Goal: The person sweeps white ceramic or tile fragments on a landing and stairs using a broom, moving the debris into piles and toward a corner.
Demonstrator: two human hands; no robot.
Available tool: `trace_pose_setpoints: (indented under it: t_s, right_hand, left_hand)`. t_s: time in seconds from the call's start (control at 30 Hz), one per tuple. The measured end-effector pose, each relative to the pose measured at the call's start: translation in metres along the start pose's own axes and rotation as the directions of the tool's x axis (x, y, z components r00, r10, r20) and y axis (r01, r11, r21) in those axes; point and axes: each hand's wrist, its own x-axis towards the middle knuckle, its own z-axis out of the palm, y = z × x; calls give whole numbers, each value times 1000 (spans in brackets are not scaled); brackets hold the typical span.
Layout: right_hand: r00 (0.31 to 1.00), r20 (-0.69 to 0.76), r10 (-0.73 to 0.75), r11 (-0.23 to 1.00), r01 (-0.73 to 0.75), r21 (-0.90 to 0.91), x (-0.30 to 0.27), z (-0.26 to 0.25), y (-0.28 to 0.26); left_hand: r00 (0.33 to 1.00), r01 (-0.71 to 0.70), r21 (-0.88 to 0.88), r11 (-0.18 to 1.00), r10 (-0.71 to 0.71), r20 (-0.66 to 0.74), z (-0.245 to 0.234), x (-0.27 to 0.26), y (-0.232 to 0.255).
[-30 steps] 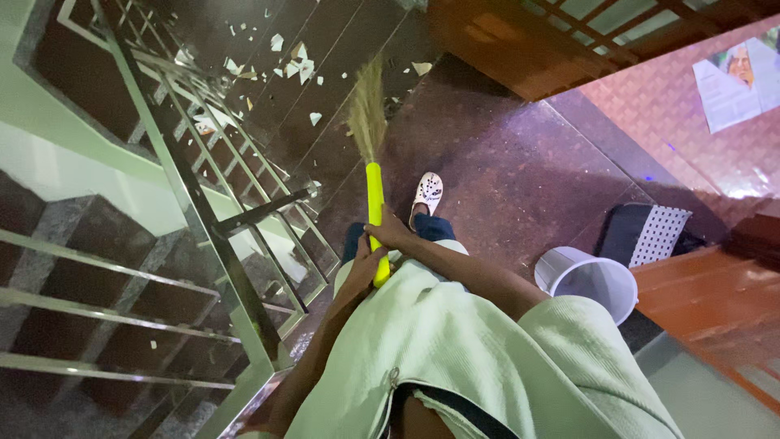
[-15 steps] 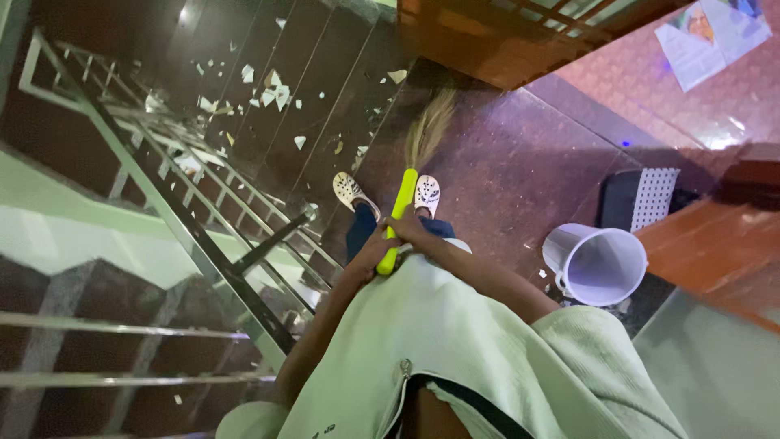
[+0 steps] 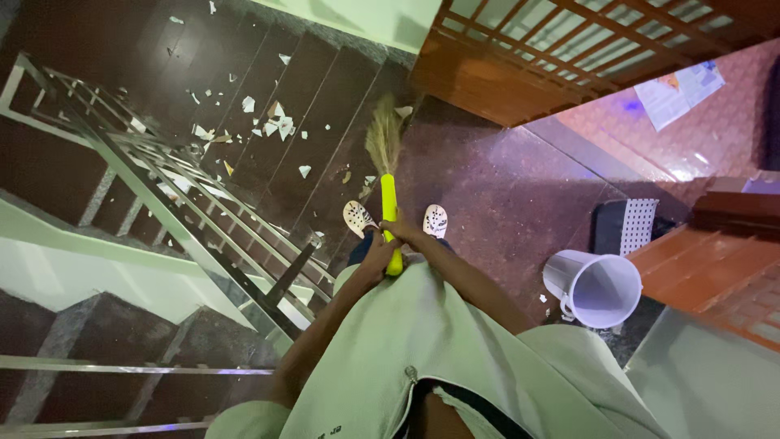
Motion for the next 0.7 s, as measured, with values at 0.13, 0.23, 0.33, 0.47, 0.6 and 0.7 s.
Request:
trace_pose_setpoints:
  t_s: [0.13, 0.23, 0.33, 0.47, 0.6, 0.7]
  right_hand:
    - [994, -31, -106, 994, 107, 22, 12, 16, -16]
    - [990, -93, -105, 994, 102, -41, 15, 25, -22]
    - [984, -170, -49, 994, 31, -103, 18, 37, -26]
    - [972, -235, -17, 998, 3, -62, 31, 47, -36]
    - [970, -224, 96, 994, -81, 76, 51, 50, -45]
    - [972, -157, 176, 981, -159, 112, 81, 43, -56]
  left_hand:
    - [1000, -6, -5, 1000, 6, -13, -13, -5, 19]
    - [999, -46, 34, 998, 45, 15, -24, -9, 28]
    - [998, -57, 35, 998, 56, 43, -38, -11, 36]
    - [999, 32, 152, 988, -34, 13, -56, 7, 52]
    - [998, 53, 28, 998, -54, 37, -67, 30, 62]
    - [991, 134, -56, 989, -135, -10, -70, 52, 66]
